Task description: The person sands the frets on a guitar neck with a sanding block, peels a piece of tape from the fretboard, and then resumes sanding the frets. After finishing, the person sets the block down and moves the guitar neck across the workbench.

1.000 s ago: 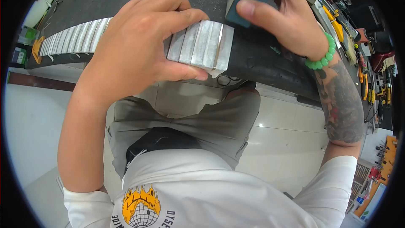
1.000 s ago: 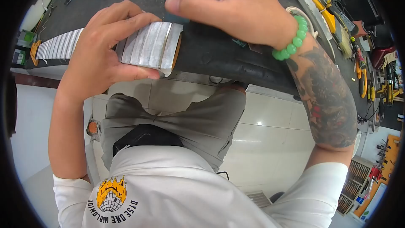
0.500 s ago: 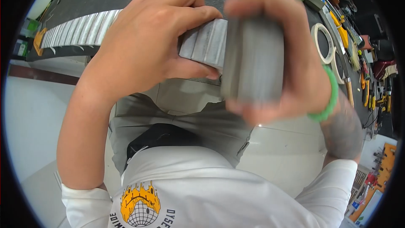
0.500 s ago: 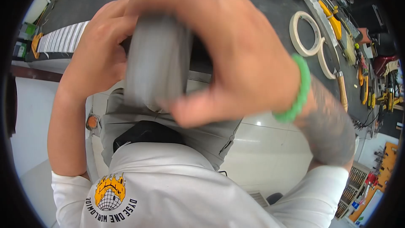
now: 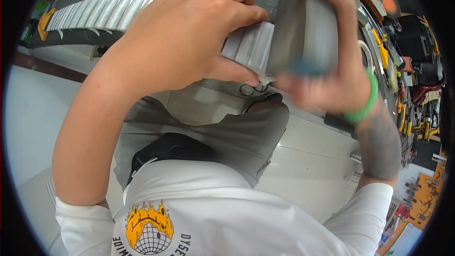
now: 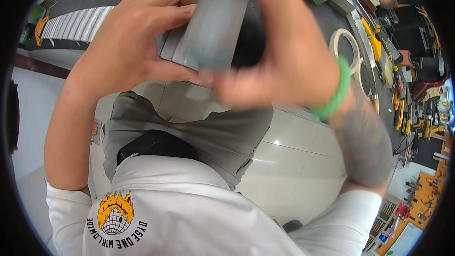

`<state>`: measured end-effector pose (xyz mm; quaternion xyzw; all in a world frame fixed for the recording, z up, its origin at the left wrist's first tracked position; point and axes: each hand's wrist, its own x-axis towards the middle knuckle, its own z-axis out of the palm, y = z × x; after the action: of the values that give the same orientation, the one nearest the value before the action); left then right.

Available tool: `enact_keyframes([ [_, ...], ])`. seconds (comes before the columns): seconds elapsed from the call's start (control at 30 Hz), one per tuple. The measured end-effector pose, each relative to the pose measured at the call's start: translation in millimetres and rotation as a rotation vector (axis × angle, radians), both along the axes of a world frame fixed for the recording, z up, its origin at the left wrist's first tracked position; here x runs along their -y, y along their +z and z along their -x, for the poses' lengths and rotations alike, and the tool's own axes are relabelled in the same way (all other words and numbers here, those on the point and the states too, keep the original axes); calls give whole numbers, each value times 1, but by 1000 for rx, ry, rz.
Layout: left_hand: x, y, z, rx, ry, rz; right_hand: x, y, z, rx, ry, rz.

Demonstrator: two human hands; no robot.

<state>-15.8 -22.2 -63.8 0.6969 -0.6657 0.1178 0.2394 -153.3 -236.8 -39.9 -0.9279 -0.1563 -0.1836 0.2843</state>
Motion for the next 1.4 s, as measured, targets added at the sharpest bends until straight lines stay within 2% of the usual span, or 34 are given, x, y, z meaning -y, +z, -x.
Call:
enact_keyframes([
  [0.03,0,3,-2,-16,-14,-97,-6,2,6,167,221,317],
  [0.07,-1,7,-3,-29,-28,-190,-2,-2,0,167,231,315],
  [0.17,-3,14,7,-19,-13,-161,24,-24,-11,-71,-126,-93],
  [0.2,-2,12,6,-20,-19,-162,10,-19,-16,-175,-224,-363],
  [0.23,0,9,0,4,-31,-172,6,-14,-11,-169,-224,-362],
  [0.3,-2,4,-4,21,-21,-181,-7,-6,5,146,220,168],
  [0.33,-2,3,-4,34,-27,-151,-13,-1,14,174,145,340],
  [0.37,-2,3,-4,49,-38,-121,-8,-5,8,179,149,343],
  [0.47,-2,0,7,20,24,-28,18,-20,-14,-96,-139,-175],
  [0.5,-1,0,8,24,18,-28,17,-19,-9,-92,-145,-176],
  [0.57,-2,-1,5,-15,15,-17,6,-18,4,129,73,92],
  [0.6,-3,1,3,-17,24,-14,1,-19,11,157,280,69],
  [0.63,-4,6,2,-11,29,-62,2,-18,6,158,289,70],
  [0.7,-4,4,7,-16,5,-126,7,-18,3,130,115,116],
  [0.77,-3,-2,6,3,8,-22,15,-18,-10,-160,-235,-250],
  [0.83,-1,-2,5,5,3,-5,11,-21,-6,23,-56,-96],
  [0.9,-4,-1,2,-6,23,16,-14,-18,5,185,299,-59],
  [0.93,-5,3,2,1,24,-36,-23,-7,16,174,178,287],
  [0.97,-5,5,3,8,14,-92,-15,-12,14,169,179,284],
  [1.03,-4,5,-1,33,-20,-123,16,-27,0,83,37,-13],
  [1.07,-2,6,-2,66,-43,-146,25,-30,-16,-118,-156,-354],
  [1.1,-1,5,2,71,-56,-149,32,-11,-30,99,-178,-30],
  [1.2,-2,1,7,-34,38,-41,29,1,-22,55,-57,-32],
  [1.27,-2,1,5,-40,20,-56,34,-3,-25,-41,-48,-189],
  [1.3,-1,0,5,-42,17,-55,39,-9,-27,-42,-52,-187],
  [1.37,-1,0,6,-57,18,-39,48,-22,-30,58,105,-159],
  [1.4,-1,0,7,-57,17,-41,17,-11,-17,50,-1,-83],
])
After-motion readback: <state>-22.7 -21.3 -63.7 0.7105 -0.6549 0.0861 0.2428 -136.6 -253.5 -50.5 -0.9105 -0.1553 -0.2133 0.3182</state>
